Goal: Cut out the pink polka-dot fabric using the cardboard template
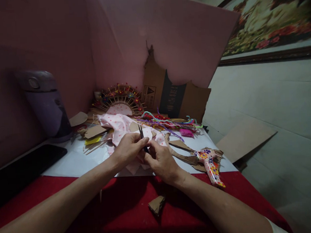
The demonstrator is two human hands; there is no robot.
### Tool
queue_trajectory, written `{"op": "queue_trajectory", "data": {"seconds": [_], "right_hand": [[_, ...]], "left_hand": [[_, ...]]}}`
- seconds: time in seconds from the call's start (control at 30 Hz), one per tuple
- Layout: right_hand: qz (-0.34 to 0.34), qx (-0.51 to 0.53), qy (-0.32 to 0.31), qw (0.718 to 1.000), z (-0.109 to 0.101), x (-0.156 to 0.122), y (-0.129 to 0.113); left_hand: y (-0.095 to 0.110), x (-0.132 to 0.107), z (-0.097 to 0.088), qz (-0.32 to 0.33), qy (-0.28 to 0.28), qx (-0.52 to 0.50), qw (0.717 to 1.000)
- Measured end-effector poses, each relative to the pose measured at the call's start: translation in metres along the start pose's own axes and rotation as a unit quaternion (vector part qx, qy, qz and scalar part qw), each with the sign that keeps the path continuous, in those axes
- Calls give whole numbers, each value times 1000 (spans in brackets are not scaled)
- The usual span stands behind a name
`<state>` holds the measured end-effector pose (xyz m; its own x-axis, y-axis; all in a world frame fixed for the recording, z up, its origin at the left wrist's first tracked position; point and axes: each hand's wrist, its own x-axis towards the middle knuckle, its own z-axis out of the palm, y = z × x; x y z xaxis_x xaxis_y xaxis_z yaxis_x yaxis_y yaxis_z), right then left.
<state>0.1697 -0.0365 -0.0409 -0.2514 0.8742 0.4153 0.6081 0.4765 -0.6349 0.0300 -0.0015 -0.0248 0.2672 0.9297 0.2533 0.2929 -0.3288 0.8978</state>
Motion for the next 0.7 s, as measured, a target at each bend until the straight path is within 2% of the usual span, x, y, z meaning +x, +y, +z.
{"op": "queue_trajectory", "data": {"seconds": [0.7], "right_hand": [[-7,-73,-23,997,1,-1,0]], "left_hand": [[-1,-1,0,17,-2,34,999]]}}
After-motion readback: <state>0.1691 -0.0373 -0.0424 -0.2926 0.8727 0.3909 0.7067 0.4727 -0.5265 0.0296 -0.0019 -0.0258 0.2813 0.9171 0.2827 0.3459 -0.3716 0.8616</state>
